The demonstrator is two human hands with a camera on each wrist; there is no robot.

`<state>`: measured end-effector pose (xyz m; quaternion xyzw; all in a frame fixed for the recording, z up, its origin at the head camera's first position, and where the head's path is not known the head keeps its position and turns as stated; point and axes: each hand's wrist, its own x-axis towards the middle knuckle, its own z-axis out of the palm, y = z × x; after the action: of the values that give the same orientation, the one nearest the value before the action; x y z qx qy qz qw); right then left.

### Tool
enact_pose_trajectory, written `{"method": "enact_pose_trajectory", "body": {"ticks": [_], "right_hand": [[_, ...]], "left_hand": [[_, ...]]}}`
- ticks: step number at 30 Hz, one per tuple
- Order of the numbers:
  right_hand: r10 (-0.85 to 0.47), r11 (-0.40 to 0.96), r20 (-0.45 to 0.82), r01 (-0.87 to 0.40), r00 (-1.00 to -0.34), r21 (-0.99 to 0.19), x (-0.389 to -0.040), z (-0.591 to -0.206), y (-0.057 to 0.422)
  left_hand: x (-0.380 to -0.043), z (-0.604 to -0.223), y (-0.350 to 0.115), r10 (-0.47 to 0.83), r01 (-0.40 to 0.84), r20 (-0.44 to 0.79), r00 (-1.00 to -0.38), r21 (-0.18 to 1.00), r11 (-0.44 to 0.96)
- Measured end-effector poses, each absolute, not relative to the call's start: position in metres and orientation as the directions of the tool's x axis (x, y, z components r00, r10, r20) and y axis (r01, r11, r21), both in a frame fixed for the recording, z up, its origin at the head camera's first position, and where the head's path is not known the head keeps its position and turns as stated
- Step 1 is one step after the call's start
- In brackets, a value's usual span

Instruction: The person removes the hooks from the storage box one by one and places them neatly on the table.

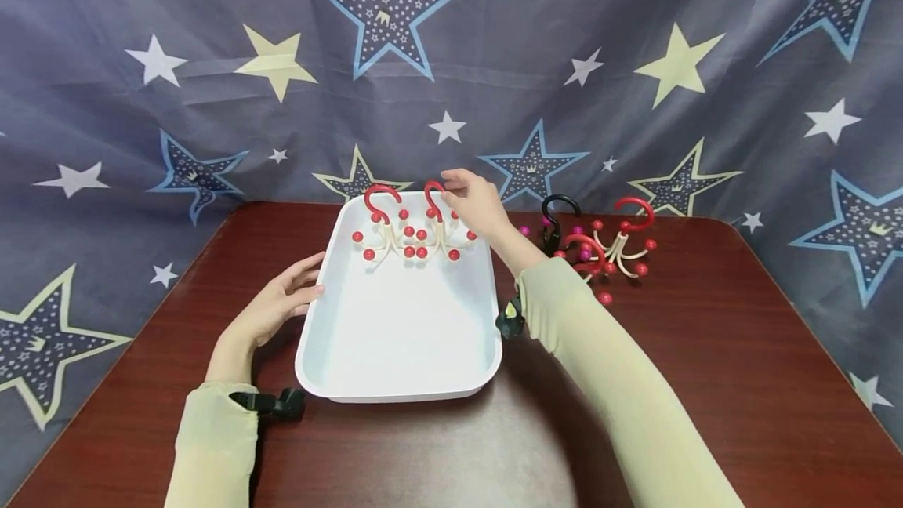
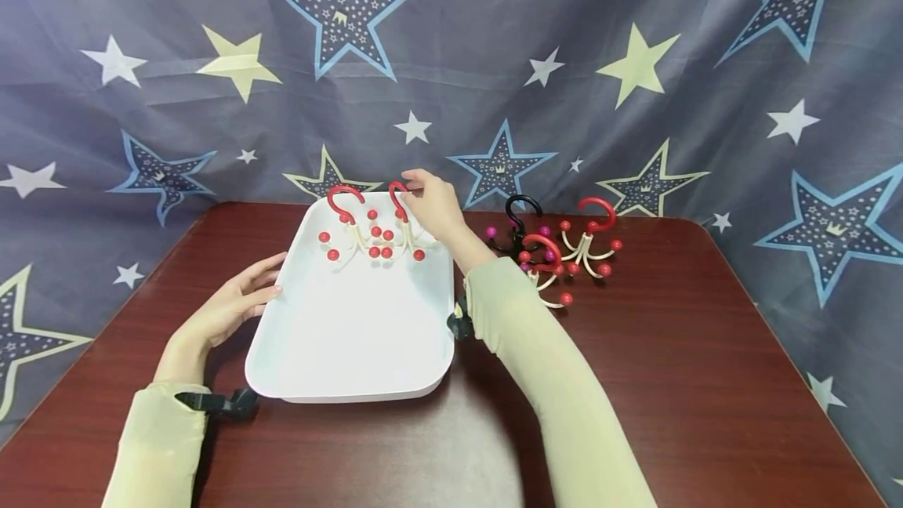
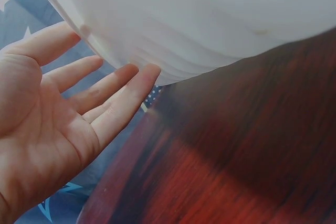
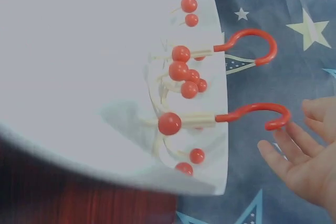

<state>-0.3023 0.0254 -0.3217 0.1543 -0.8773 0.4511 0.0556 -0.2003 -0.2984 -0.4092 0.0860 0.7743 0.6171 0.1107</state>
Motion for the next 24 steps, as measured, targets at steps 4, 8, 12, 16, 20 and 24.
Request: {"method": "enact_pose_trajectory", "body": {"ticks": [4,8,12,16,20,24], "right_hand": [[-0.205,0.567,0.23,-0.307,-0.951,-0.764,-0.306,-0.327,0.015],[-0.177,0.571,0.212,-0.276,-0.961,-0.773,-0.309,-0.332,0.009],[-0.16,0.569,0.219,-0.271,-0.963,-0.776,-0.311,-0.334,0.006],[-0.15,0.583,0.232,-0.276,-0.961,-0.764,-0.312,-0.336,0.005],[-0.144,0.58,0.228,-0.269,-0.963,-0.769,-0.313,-0.337,0.004],[-0.148,0.571,0.217,-0.262,-0.965,-0.778,-0.312,-0.337,0.004]], "left_hand": [[-0.199,-0.41,-0.299,0.258,-0.002,-0.06,-0.964,0.975,0.221],[-0.199,-0.411,-0.298,0.265,0.003,-0.056,-0.963,0.976,0.219],[-0.2,-0.41,-0.298,0.265,0.005,-0.056,-0.963,0.975,0.222],[-0.201,-0.41,-0.297,0.273,0.007,-0.054,-0.961,0.975,0.22],[-0.201,-0.41,-0.298,0.271,0.006,-0.055,-0.961,0.976,0.22],[-0.2,-0.41,-0.299,0.27,0.005,-0.056,-0.961,0.975,0.221]]}}
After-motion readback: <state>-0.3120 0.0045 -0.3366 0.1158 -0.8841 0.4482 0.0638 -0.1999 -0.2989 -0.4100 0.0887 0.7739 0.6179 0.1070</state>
